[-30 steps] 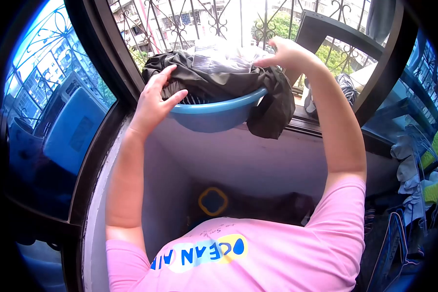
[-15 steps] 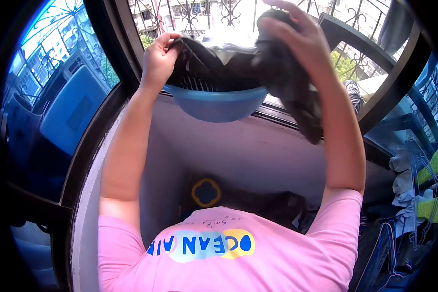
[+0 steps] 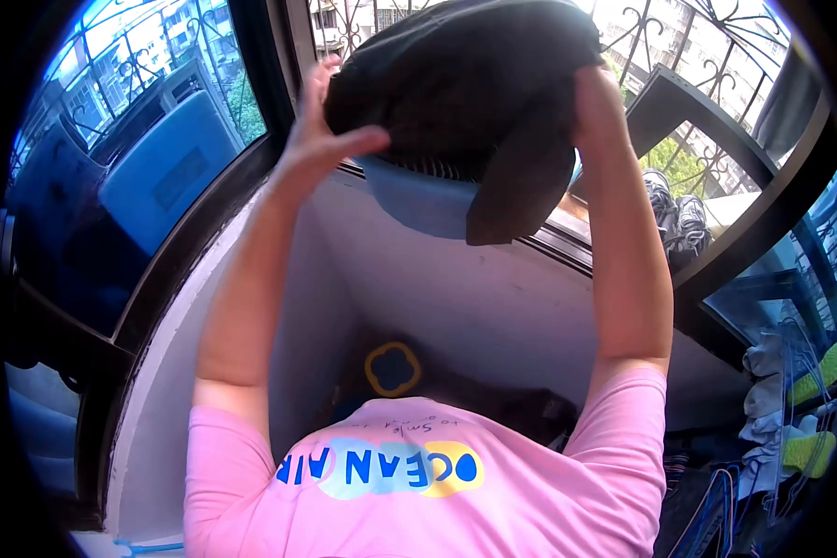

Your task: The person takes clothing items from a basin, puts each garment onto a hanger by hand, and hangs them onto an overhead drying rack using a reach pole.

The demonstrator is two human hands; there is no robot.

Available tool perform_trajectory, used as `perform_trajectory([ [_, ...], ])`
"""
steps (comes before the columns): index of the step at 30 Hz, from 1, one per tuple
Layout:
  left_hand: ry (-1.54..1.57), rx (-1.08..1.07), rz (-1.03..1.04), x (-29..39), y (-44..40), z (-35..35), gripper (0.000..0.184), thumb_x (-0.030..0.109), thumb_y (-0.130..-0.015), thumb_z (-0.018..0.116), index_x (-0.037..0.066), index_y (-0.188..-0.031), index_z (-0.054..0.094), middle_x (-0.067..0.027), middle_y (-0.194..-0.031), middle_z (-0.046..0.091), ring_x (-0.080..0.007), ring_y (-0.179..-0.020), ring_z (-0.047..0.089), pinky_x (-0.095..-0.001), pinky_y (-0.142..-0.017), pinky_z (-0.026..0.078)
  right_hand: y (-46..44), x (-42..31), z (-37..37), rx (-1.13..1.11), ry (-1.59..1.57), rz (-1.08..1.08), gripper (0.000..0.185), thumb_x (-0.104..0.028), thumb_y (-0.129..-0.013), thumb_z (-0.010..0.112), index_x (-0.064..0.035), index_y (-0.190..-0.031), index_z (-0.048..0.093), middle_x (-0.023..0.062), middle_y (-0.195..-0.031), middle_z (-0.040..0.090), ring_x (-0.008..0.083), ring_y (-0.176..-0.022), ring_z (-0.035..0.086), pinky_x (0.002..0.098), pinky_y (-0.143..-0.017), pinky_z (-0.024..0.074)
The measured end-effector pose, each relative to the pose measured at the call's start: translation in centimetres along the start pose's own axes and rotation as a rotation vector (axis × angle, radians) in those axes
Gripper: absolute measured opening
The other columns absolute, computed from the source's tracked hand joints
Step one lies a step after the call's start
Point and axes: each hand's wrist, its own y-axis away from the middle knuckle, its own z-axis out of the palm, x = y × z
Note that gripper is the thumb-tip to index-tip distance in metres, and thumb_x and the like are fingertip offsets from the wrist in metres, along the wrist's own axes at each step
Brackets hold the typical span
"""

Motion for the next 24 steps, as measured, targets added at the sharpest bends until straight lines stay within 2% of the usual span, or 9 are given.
perform_trajectory([
  [2, -0.110, -0.051, 0.056, -3.8, 1.8, 1.6, 0.127, 0.041, -0.042, 0.091, 0.001, -0.139, 0.019, -0.0194, -0.132, 0.038, -0.0324, -0.125, 0.037, -0.0404, -0.106, 0.028, -0.5, -1.5, -0.2, 0.072, -0.140, -0.107, 0.038, -0.029, -0.091, 0.053, 0.0006, -0.114, 0.057, 0.0114, -0.109, 0.062, 0.0210, -0.098, 0.060, 0.0337, -0.091, 0.0454],
  [7, -0.396, -0.108, 0.028, -3.2, 2.2, 1.9, 0.127, 0.047, -0.043, 0.088, 0.007, -0.141, 0.019, -0.0198, -0.131, 0.041, -0.0363, -0.123, 0.038, -0.0424, -0.104, 0.030, 1.8, -4.4, -0.5, 0.003, -0.208, -0.336, 0.037, -0.029, -0.091, 0.053, 0.0004, -0.113, 0.057, 0.0111, -0.107, 0.063, 0.0207, -0.096, 0.060, 0.0334, -0.088, 0.0461],
  [12, -0.594, -0.126, -0.040, -3.6, 2.4, 1.8, 0.115, 0.058, -0.052, 0.080, 0.005, -0.140, 0.026, -0.0179, -0.134, 0.041, -0.0326, -0.127, 0.035, -0.0405, -0.108, 0.025, 8.1, -5.3, -0.5, -0.079, -0.129, -0.431, 0.036, -0.029, -0.091, 0.053, 0.0001, -0.112, 0.057, 0.0108, -0.105, 0.063, 0.0203, -0.094, 0.060, 0.0331, -0.086, 0.0467],
  [13, -0.565, -0.055, 0.000, -3.5, 2.8, 1.9, 0.089, 0.056, -0.058, 0.076, 0.007, -0.127, 0.048, -0.0143, -0.129, 0.047, -0.0318, -0.127, 0.035, -0.0426, -0.107, 0.025, 9.5, -5.5, -0.8, -0.079, -0.117, -0.449, 0.036, -0.029, -0.091, 0.053, 0.0001, -0.112, 0.057, 0.0108, -0.105, 0.063, 0.0203, -0.093, 0.060, 0.0330, -0.085, 0.0469],
  [16, -0.658, -0.137, 0.080, -3.2, 2.6, 1.8, 0.103, 0.071, -0.052, 0.071, 0.003, -0.126, 0.048, -0.0173, -0.131, 0.045, -0.0313, -0.127, 0.035, -0.0411, -0.108, 0.024, 14.2, -5.9, -2.0, -0.057, -0.067, -0.497, 0.035, -0.029, -0.091, 0.053, -0.0001, -0.111, 0.058, 0.0106, -0.104, 0.063, 0.0201, -0.092, 0.061, 0.0329, -0.084, 0.0473],
  [17, -0.628, -0.077, 0.129, -3.5, 2.7, 2.0, 0.100, 0.075, -0.051, 0.069, 0.003, -0.119, 0.056, -0.0169, -0.128, 0.048, -0.0309, -0.126, 0.036, -0.0412, -0.108, 0.024, 15.7, -6.0, -2.6, -0.041, -0.052, -0.508, 0.035, -0.029, -0.091, 0.053, -0.0001, -0.111, 0.058, 0.0105, -0.104, 0.063, 0.0200, -0.091, 0.061, 0.0328, -0.083, 0.0474],
  [21, -0.604, -0.148, 0.110, -3.2, 2.6, 1.6, 0.103, 0.076, -0.052, 0.068, 0.003, -0.122, 0.052, -0.0172, -0.126, 0.047, -0.0318, -0.124, 0.038, -0.0411, -0.107, 0.026, 22.0, -6.5, -5.0, 0.064, 0.028, -0.543, 0.035, -0.029, -0.091, 0.053, -0.0003, -0.110, 0.058, 0.0103, -0.102, 0.063, 0.0197, -0.090, 0.061, 0.0326, -0.081, 0.0480],
  [22, -0.611, -0.120, 0.079, -2.9, 3.0, 1.7, 0.099, 0.064, -0.055, 0.076, 0.004, -0.128, 0.046, -0.0193, -0.130, 0.043, -0.0337, -0.126, 0.036, -0.0436, -0.106, 0.029, 23.4, -6.5, -5.5, 0.094, 0.049, -0.542, 0.034, -0.029, -0.091, 0.053, -0.0003, -0.109, 0.058, 0.0102, -0.102, 0.063, 0.0196, -0.089, 0.061, 0.0325, -0.081, 0.0481],
  [24, -0.538, 0.163, 0.266, -1.8, 4.4, 2.2, 0.101, 0.061, -0.055, 0.078, 0.003, -0.130, 0.042, -0.0212, -0.129, 0.042, -0.0351, -0.125, 0.036, -0.0445, -0.105, 0.030, 26.6, -6.2, -6.1, 0.154, 0.089, -0.544, 0.034, -0.029, -0.091, 0.053, -0.0004, -0.109, 0.058, 0.0101, -0.102, 0.063, 0.0195, -0.088, 0.061, 0.0324, -0.080, 0.0484],
])
